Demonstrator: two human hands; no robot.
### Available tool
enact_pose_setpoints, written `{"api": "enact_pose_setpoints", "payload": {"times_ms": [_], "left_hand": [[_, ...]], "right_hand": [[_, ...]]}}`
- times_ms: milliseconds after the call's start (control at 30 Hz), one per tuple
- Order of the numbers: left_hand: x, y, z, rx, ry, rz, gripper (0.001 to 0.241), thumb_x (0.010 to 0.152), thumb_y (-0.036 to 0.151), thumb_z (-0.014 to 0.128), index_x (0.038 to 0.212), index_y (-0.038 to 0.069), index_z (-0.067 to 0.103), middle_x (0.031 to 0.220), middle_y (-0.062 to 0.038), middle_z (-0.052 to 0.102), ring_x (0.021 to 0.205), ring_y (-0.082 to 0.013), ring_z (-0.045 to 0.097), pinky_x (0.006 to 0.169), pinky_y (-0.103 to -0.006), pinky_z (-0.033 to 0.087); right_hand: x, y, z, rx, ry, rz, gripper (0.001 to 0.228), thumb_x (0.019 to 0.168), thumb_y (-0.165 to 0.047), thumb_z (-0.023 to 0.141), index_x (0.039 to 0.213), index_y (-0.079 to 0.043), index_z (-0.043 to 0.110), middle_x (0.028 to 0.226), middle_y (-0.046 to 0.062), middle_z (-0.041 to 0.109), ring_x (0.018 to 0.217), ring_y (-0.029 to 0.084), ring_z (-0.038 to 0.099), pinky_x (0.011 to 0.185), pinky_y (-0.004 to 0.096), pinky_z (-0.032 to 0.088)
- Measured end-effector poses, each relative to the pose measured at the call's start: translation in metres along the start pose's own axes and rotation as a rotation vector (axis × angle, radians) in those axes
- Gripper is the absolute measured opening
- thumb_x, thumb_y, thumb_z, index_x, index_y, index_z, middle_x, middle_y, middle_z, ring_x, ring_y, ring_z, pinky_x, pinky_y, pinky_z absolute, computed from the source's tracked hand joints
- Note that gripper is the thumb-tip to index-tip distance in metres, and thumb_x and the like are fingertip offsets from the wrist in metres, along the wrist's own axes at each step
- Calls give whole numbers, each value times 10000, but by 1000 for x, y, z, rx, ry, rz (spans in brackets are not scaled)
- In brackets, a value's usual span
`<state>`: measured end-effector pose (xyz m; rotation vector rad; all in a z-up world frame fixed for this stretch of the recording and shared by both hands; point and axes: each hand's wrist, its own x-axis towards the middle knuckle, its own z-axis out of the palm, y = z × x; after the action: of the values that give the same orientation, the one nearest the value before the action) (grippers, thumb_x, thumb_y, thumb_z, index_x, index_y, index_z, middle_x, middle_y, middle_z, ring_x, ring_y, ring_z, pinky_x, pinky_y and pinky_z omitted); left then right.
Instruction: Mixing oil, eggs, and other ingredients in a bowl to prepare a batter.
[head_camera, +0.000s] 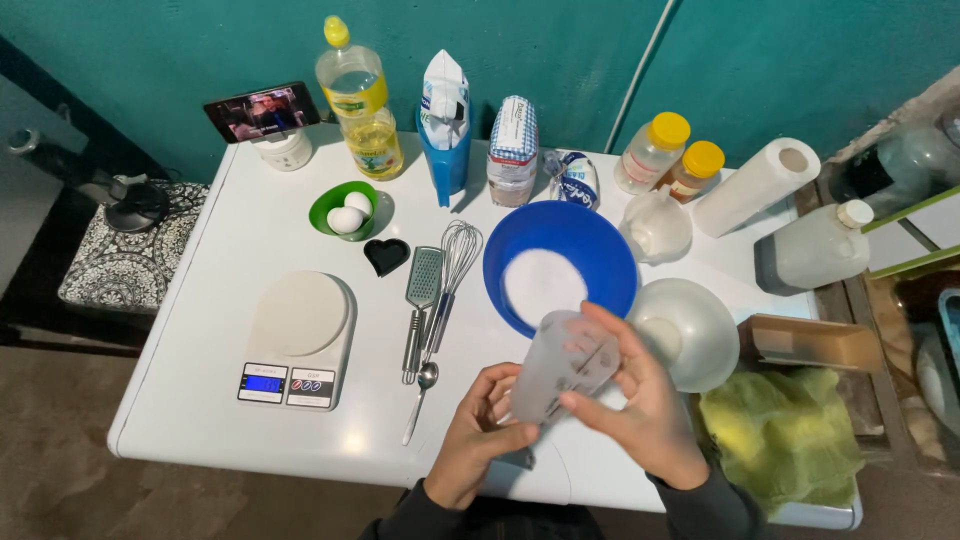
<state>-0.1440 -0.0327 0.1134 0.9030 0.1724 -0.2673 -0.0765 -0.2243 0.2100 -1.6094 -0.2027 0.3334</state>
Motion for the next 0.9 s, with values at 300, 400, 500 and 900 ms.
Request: {"api": "enact_pose_setpoints", "payload": {"times_ms": [300, 400, 500, 900], "left_hand": [[17, -54, -91, 563, 367, 30, 937, 672, 56, 862, 1492, 164, 421, 1502, -56, 510, 1402, -242, 485, 1094, -438, 448], [21, -77, -130, 481, 440, -28, 812, 695, -2, 805, 1438, 128, 503, 1392, -81, 571, 1306, -230, 550, 1034, -412, 495], [32, -77, -157, 328, 475, -27, 629, 753, -44, 721, 1359, 68, 593, 1285, -100, 629, 1217, -208, 600, 986, -376, 541], [152, 66, -205, 634, 606, 426, 516, 871, 45, 742, 1367, 42, 601, 1240, -162, 630, 1206, -247, 585, 990, -344, 523]], "right_hand": [[25, 119, 59, -542, 67, -241, 834, 670, -191, 889, 1398, -60, 504, 1319, 178, 623, 1197, 348, 638, 957, 404, 520], [30, 155, 69, -538, 107, -197, 833, 667, -214, 913, 1386, -71, 516, 1310, 166, 631, 1156, 348, 656, 930, 410, 544], [36, 175, 77, -527, 153, -159, 862, 660, -240, 937, 1388, -75, 508, 1325, 154, 625, 1131, 340, 672, 920, 407, 566], [16, 160, 57, -537, 151, -213, 969, 680, -265, 949, 1461, -40, 421, 1430, 208, 511, 1231, 330, 611, 896, 410, 600]]}}
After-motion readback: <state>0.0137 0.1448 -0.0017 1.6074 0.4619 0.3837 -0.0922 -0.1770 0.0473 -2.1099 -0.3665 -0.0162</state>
